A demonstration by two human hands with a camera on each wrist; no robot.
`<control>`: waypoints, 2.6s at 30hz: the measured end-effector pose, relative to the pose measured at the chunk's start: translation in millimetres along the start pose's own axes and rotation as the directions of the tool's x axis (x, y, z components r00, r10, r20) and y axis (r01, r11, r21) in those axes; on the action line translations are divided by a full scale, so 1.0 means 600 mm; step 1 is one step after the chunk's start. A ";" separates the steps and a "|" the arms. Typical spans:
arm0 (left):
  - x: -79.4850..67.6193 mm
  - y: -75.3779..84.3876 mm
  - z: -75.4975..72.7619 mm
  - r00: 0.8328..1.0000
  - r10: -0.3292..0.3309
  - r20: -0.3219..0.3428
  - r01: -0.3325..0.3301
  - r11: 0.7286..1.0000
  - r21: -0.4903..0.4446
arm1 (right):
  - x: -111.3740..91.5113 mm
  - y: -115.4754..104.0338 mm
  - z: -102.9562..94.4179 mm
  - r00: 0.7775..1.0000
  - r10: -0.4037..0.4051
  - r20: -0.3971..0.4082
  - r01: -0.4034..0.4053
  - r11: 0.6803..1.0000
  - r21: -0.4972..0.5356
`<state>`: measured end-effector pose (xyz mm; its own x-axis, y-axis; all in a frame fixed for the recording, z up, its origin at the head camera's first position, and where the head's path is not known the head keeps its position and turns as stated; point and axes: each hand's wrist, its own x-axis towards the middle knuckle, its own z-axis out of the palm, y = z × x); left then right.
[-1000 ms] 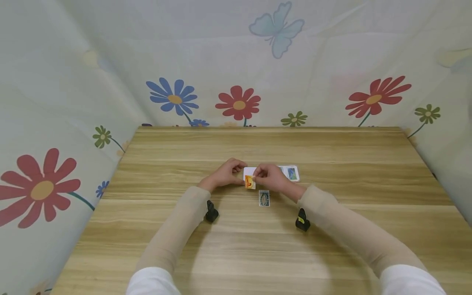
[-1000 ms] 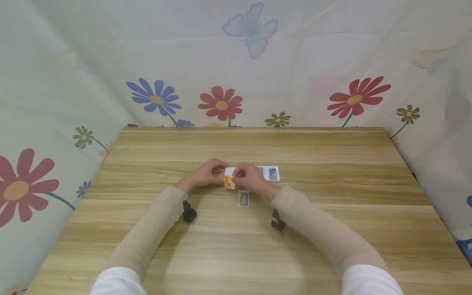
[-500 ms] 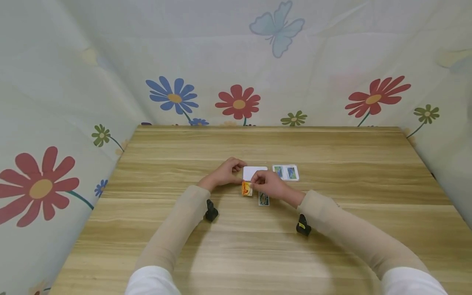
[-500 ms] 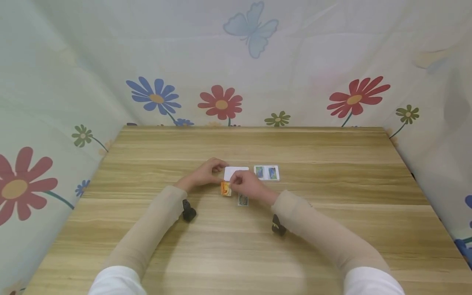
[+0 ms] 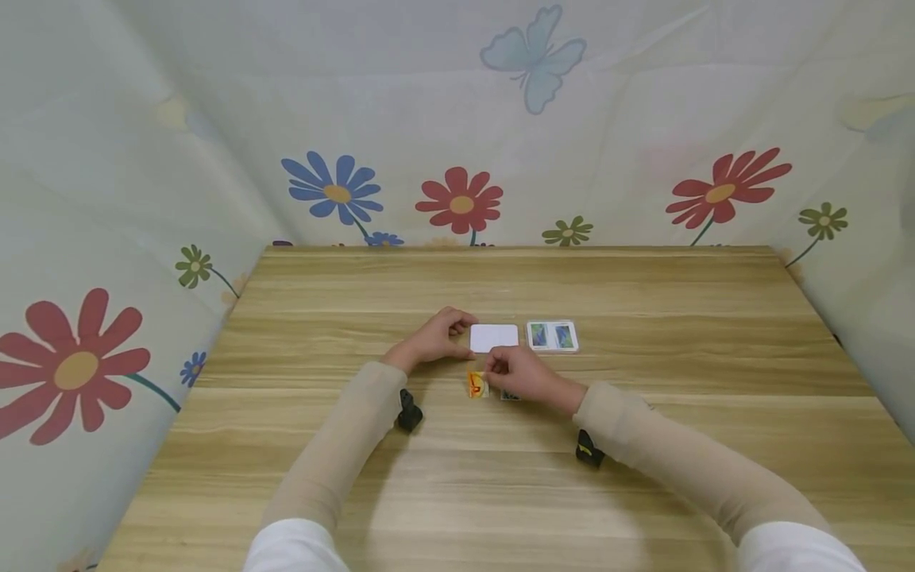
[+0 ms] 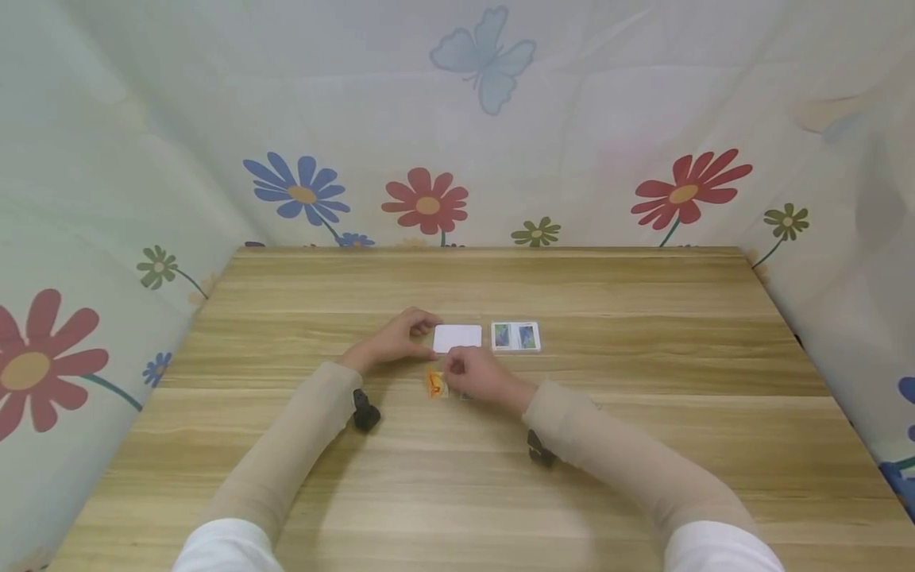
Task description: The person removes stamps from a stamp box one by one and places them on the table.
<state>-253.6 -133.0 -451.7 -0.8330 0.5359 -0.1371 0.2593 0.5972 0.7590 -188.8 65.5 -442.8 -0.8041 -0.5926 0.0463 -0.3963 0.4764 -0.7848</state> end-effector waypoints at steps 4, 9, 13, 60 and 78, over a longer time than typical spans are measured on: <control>-0.002 -0.001 0.000 1.000 0.007 0.006 -0.007 1.000 -0.003 | 0.000 0.004 0.003 1.000 -0.029 0.006 0.030 0.997 -0.065; 0.001 -0.005 0.001 1.000 0.012 -0.002 -0.012 1.000 0.004 | 0.005 0.004 0.002 0.998 -0.059 -0.016 0.056 0.989 -0.137; 0.002 -0.007 0.001 1.000 0.013 -0.003 -0.013 1.000 -0.003 | 0.008 0.001 0.003 0.997 -0.076 -0.026 0.069 0.976 -0.207; -0.002 0.004 -0.003 1.000 0.021 -0.012 -0.021 1.000 -0.001 | 0.006 -0.014 0.002 0.983 -0.126 -0.131 0.061 0.908 -0.414; -0.005 0.015 -0.010 1.000 -0.005 -0.006 0.005 0.999 0.033 | 0.008 -0.021 -0.036 0.969 -0.111 -0.222 -0.001 0.894 -0.449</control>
<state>-251.7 -132.6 -440.7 -0.8369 0.5299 -0.1370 0.2714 0.6192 0.7369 -197.2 71.1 -419.2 -0.8335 -0.4829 0.2686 -0.5524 0.7176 -0.4241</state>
